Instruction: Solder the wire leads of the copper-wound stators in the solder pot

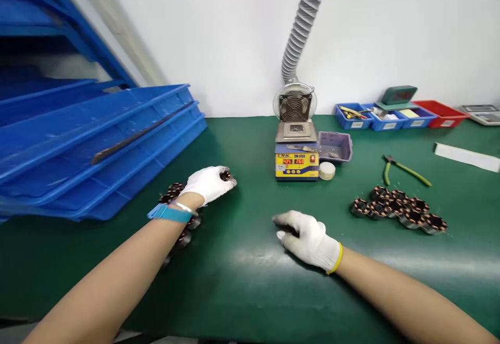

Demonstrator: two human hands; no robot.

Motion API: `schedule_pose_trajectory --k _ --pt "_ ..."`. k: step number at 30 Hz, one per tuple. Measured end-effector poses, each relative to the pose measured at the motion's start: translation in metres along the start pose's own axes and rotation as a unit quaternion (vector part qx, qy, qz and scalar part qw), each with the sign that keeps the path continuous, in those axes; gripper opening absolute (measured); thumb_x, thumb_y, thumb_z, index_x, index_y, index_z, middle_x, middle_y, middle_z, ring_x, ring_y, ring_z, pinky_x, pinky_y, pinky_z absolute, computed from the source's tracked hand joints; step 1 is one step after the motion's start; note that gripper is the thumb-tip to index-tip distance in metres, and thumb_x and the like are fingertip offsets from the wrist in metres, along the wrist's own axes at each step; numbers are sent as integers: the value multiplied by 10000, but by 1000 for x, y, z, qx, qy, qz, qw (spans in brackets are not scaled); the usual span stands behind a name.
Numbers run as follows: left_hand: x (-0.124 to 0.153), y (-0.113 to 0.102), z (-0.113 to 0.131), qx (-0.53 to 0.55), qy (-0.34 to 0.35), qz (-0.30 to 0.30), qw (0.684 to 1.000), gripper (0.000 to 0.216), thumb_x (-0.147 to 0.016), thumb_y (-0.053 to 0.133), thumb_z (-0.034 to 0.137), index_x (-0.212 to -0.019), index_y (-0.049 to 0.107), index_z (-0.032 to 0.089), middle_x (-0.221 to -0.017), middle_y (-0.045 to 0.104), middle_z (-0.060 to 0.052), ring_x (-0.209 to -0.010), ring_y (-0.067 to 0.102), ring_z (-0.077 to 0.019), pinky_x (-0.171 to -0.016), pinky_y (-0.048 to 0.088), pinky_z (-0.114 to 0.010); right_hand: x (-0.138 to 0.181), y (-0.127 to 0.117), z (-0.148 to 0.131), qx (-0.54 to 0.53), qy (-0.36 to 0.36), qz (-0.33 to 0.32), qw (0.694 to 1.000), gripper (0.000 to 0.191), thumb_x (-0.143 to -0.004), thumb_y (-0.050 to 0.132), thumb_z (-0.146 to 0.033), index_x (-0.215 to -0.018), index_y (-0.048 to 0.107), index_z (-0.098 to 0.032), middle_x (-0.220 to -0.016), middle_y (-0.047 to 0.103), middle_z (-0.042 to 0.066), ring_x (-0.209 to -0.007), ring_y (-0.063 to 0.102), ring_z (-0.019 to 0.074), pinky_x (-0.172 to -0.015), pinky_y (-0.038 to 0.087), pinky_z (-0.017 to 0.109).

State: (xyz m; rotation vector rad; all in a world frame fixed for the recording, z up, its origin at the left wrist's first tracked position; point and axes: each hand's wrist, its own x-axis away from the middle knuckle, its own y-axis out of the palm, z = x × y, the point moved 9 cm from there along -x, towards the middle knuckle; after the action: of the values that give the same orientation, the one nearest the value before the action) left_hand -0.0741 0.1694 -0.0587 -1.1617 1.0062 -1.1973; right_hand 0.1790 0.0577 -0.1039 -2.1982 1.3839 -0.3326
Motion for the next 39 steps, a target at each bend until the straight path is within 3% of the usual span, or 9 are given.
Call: schedule_pose_trajectory --k 5,9,14,17,20,25,29,34,39 --pt "70 8 123 96 190 88 973 453 -699 625 528 -1032 695 229 -983 702 -86 -950 636 -298 -848 470 -364 -11 -15 28 -307 85 58 946 607 -797 640 -427 -1347 501 -211 -1234 631 77 -1026 653 222 -858 561 351" --pt "104 23 168 127 263 158 943 364 -656 651 425 -901 719 164 -782 662 -108 -850 633 -301 -826 496 -412 -13 -30 36 -348 95 110 926 379 -778 649 -344 -1119 645 -180 -1088 699 54 -1041 650 211 -950 518 333" --pt "91 48 163 310 262 115 907 569 -708 621 334 -1247 581 156 -1262 619 -93 -1128 611 -229 -983 500 -335 -14 -44 34 -301 36 163 939 434 -726 669 -268 -1146 629 -165 -1101 692 68 -1000 663 216 -938 532 370" --pt "82 63 158 360 251 44 898 619 -740 596 332 -1327 516 150 -1307 612 -77 -1171 601 -212 -1031 478 -327 -19 -44 31 -181 22 144 973 491 -746 653 -228 -1235 605 -207 -1170 667 50 -1049 643 208 -973 513 375" --pt "81 66 158 347 248 32 904 644 -734 583 310 -1349 495 136 -1309 612 -92 -1161 610 -226 -1026 478 -333 -18 -47 27 -65 10 148 987 506 -758 646 -206 -1262 601 -229 -1169 667 35 -1034 645 197 -961 518 356" --pt "77 62 155 283 205 20 937 554 -756 551 307 -1286 550 145 -1140 698 -108 -1022 669 -273 -894 520 -363 -8 -60 12 49 -45 217 974 450 -787 646 -254 -1235 615 -229 -1162 662 40 -1026 638 192 -936 522 323" --pt "74 66 157 306 206 -74 927 168 -762 567 326 -807 658 193 -778 712 -40 -748 667 -223 -656 497 -297 -5 -64 10 71 -52 234 968 451 -800 641 -280 -1245 608 -216 -1161 658 48 -1019 637 191 -934 522 316" --pt "82 80 161 445 175 -280 832 208 -757 624 382 -724 558 188 -561 603 17 -444 494 -116 -427 377 -227 -5 -65 16 24 -38 241 970 455 -786 645 -262 -1236 608 -206 -1157 656 53 -1012 642 186 -922 531 311" --pt "84 57 146 519 155 -332 772 274 -780 627 396 -640 546 175 -390 510 23 -308 361 -85 -345 268 -210 -9 -66 26 -37 -12 252 967 432 -775 656 -291 -1196 625 -200 -1080 674 51 -930 662 175 -837 565 294"
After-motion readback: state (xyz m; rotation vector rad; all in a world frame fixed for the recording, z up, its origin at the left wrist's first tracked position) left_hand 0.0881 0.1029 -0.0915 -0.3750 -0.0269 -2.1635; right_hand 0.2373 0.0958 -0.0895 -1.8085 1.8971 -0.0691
